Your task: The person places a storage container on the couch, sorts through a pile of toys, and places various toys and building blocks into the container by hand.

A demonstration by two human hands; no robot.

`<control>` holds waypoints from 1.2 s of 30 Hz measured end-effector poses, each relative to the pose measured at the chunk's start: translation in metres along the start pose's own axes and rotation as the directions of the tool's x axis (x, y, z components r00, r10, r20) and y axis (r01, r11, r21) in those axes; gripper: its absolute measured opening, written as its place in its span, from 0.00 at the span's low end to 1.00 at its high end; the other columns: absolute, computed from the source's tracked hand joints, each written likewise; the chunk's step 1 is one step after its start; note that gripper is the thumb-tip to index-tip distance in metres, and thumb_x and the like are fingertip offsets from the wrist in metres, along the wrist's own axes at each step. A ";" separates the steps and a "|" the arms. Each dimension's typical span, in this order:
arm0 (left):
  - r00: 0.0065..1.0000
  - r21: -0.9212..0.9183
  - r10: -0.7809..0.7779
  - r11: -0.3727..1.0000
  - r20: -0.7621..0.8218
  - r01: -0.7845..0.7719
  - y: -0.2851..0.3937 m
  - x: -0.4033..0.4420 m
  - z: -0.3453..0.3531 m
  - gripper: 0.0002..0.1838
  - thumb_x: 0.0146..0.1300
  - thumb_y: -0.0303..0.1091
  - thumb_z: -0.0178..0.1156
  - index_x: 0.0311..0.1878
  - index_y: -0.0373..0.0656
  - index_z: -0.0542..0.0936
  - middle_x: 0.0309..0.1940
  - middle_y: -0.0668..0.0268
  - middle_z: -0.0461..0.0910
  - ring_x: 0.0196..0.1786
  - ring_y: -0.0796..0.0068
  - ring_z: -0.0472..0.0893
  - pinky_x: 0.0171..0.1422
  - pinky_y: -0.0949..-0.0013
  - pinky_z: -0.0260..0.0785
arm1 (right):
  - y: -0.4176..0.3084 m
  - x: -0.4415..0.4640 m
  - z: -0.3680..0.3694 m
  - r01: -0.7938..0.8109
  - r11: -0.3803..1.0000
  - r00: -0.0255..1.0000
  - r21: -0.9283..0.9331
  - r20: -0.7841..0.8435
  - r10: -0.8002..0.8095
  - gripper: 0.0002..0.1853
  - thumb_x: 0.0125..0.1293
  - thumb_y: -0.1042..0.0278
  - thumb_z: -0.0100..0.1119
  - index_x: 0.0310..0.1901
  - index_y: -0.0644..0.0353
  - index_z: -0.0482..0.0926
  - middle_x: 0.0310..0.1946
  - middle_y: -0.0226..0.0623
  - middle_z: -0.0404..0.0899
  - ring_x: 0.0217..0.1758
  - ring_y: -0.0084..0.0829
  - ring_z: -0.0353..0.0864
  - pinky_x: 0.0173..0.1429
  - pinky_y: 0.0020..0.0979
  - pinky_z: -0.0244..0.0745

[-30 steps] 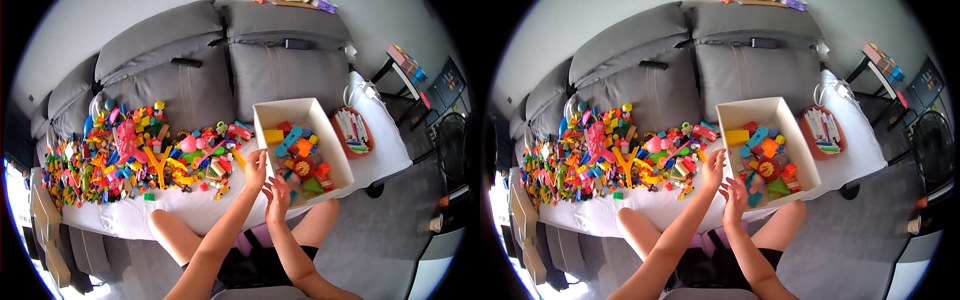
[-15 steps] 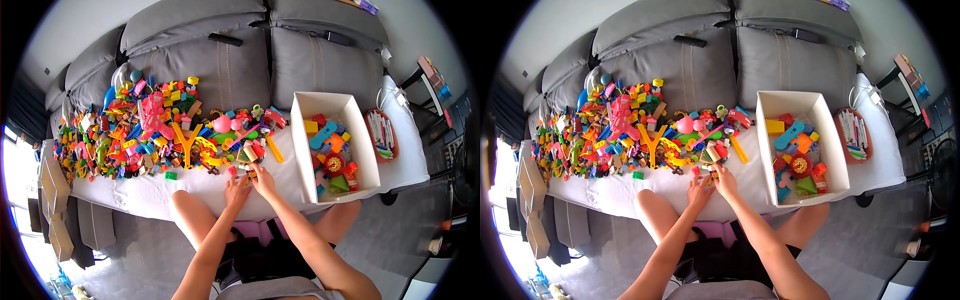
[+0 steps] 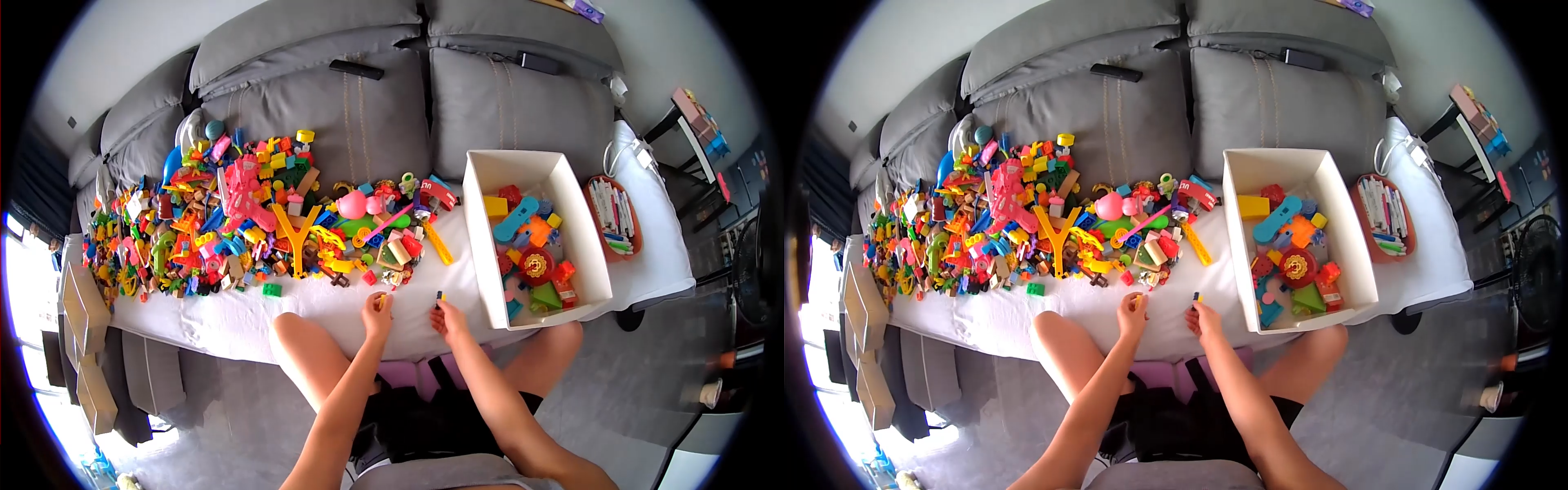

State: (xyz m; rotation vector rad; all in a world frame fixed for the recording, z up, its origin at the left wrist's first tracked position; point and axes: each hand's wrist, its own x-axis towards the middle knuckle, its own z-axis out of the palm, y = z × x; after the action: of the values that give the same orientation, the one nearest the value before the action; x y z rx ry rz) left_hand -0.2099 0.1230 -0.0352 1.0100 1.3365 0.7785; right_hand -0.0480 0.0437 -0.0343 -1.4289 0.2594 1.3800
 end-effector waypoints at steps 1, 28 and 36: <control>0.997 -0.223 -0.054 0.974 -0.051 0.041 0.007 -0.006 0.011 0.13 0.60 0.37 0.60 0.42 0.40 0.73 0.23 0.76 0.70 0.24 0.87 0.70 0.27 0.80 0.65 | -0.006 -0.011 0.007 -0.037 0.999 0.999 -0.016 0.025 0.037 0.12 0.62 0.59 0.56 0.39 0.58 0.75 0.26 0.32 0.79 0.24 0.22 0.78 0.22 0.23 0.73; 0.818 0.757 0.497 0.403 0.290 -0.513 0.042 0.032 -0.027 0.26 0.48 0.33 0.63 0.54 0.51 0.73 0.46 0.61 0.70 0.48 0.59 0.71 0.53 0.62 0.66 | -0.012 0.001 0.110 0.655 -0.312 0.390 -0.688 0.662 -0.641 0.19 0.48 0.73 0.60 0.45 0.51 0.76 0.46 0.32 0.72 0.39 0.38 0.79 0.39 0.36 0.76; 0.871 0.848 0.401 0.319 0.283 -0.423 0.041 0.044 0.003 0.15 0.54 0.40 0.61 0.43 0.48 0.74 0.41 0.59 0.71 0.43 0.58 0.75 0.45 0.60 0.70 | 0.008 0.012 0.042 0.669 0.136 0.511 -0.731 0.319 -0.798 0.20 0.49 0.68 0.62 0.45 0.60 0.72 0.37 0.40 0.75 0.34 0.35 0.78 0.40 0.33 0.73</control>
State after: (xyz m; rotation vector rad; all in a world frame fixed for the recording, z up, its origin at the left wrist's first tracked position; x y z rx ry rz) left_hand -0.1984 0.1783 -0.0159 2.3184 1.4930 0.3332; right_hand -0.0748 0.0785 -0.0376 -1.9670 -1.0725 0.4414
